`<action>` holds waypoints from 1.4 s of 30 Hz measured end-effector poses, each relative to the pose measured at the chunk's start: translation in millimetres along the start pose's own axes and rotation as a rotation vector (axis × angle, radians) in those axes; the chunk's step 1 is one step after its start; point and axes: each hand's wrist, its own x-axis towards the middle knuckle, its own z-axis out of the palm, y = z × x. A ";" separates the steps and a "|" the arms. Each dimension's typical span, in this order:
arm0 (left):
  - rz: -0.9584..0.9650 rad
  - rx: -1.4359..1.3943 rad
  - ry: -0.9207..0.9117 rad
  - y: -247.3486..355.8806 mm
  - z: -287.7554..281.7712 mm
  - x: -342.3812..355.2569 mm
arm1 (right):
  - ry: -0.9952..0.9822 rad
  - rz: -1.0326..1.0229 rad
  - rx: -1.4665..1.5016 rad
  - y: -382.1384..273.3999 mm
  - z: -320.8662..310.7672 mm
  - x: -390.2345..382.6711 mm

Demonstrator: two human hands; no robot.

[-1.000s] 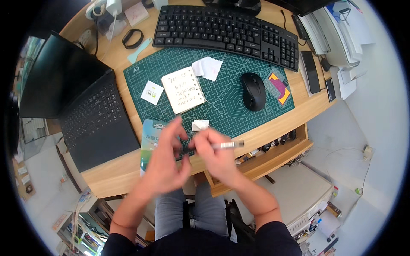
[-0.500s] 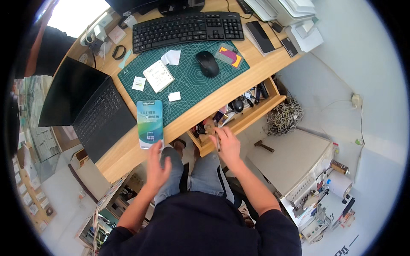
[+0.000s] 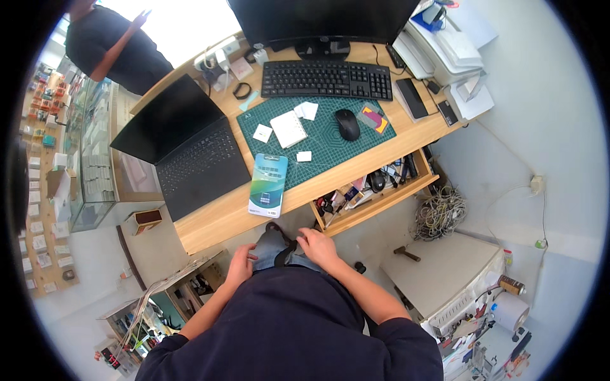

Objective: The person cleans the back of a smartphone with a cloth, then wraps it with rubber bands. They test the screen by unlocking the device and navigating the interface. Finally, the person writes on a piece of paper at a desk.

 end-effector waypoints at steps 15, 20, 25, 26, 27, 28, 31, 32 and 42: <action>-0.154 0.153 0.057 -119.9 -54.2 -64.8 | 0.025 0.669 0.908 -33.9 55.6 62.8; -0.275 0.052 0.094 -151.3 -31.0 -83.5 | -0.039 0.763 0.727 13.7 27.8 31.7; -0.499 -0.232 0.181 -169.7 2.1 -86.1 | -0.011 1.211 0.907 72.2 -8.6 8.4; -0.542 -0.275 0.199 -164.5 5.8 -89.1 | 0.004 1.139 0.761 77.7 -21.7 8.1; -0.588 -0.305 0.220 -159.6 4.0 -91.9 | 0.012 1.063 0.630 77.2 -31.3 8.5; -0.602 -0.279 0.224 -160.4 11.4 -93.0 | 0.021 0.984 0.501 81.3 -40.0 11.3; -0.643 -0.224 0.230 -154.2 37.7 -98.2 | 0.165 1.006 0.747 108.4 -69.2 27.7; -0.658 -0.221 0.239 -145.9 45.5 -100.1 | 0.213 1.014 0.827 115.9 -74.8 33.8; -0.742 -0.121 0.348 -60.4 102.6 -126.6 | 0.070 0.688 0.797 92.7 -102.1 115.1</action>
